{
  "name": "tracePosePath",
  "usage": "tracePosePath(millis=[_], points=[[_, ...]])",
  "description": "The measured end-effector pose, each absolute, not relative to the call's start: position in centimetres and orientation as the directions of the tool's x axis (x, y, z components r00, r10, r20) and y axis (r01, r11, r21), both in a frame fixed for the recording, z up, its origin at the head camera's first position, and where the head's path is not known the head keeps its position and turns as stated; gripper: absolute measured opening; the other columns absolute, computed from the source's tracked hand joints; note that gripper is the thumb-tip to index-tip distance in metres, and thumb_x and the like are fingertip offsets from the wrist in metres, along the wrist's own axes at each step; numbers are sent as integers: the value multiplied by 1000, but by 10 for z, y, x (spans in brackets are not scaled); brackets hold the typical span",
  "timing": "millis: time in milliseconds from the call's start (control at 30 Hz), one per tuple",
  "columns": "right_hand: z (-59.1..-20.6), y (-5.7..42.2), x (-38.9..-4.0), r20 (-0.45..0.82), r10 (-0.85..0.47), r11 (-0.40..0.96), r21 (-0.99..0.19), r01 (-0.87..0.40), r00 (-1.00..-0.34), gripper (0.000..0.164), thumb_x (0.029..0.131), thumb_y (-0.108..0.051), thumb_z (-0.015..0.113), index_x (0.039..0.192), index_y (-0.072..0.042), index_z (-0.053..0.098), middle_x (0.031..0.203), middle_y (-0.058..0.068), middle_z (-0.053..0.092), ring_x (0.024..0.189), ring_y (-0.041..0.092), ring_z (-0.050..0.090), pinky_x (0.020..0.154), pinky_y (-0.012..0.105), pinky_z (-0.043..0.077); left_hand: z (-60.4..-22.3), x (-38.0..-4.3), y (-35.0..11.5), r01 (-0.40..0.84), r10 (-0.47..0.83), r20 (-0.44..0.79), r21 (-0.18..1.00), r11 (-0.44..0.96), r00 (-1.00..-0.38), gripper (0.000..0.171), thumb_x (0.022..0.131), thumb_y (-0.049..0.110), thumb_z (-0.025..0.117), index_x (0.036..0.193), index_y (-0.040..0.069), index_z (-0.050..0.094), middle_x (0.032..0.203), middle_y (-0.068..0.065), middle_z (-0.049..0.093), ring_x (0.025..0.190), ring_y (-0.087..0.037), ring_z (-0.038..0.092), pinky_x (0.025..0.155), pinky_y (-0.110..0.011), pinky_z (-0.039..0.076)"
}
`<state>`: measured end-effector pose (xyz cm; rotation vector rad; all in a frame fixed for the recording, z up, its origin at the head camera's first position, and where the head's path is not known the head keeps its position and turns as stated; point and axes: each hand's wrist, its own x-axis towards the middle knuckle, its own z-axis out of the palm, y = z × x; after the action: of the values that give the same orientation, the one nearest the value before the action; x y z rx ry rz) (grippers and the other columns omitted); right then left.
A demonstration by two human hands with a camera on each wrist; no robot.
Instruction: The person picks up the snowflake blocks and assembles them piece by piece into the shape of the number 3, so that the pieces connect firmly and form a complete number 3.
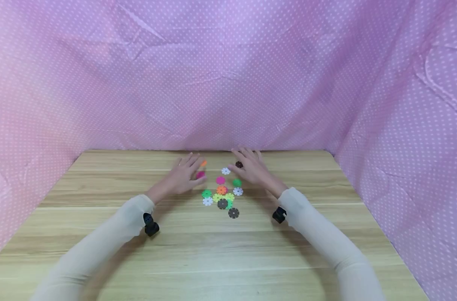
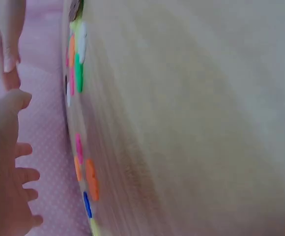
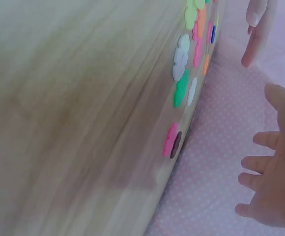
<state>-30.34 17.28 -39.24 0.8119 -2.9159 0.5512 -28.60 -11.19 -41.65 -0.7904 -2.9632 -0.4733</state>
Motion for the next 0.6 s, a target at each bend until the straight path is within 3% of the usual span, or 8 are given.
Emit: tracePosePath(millis=[100,300,433,600], points=[[-389,173,-296,168,-513,758,-371,-536,-842,64,103,-41,58,155,-10,41,162,21,36,151,44,29,124,69,12,-417,-280,-109,528,526,107,343,777,-844,76,99,53,59,158,11,36,165,-19,31,154,-42,22,125,-64,18],[-386,175,-277,155,-603,622,-524,-582,-783,51,95,-28,73,139,-4,60,144,17,59,137,38,51,116,58,41,-417,-268,-100,559,579,149,529,638,-801,61,91,44,75,143,16,59,147,-10,58,139,-34,49,116,-60,37],[-390,175,-265,119,-643,573,-581,-578,-757,41,92,-21,77,128,-3,68,133,14,67,127,35,59,108,57,49,-416,-262,-92,547,598,152,621,561,-787,46,88,36,81,129,17,70,136,-4,67,129,-27,57,110,-56,45],[-395,176,-253,56,-674,560,-611,-559,-736,32,88,-14,79,117,-2,72,117,14,70,109,32,63,94,50,57,-418,-256,-81,527,617,109,647,552,-779,38,84,32,85,117,14,76,125,0,72,112,-19,67,97,-40,57]])
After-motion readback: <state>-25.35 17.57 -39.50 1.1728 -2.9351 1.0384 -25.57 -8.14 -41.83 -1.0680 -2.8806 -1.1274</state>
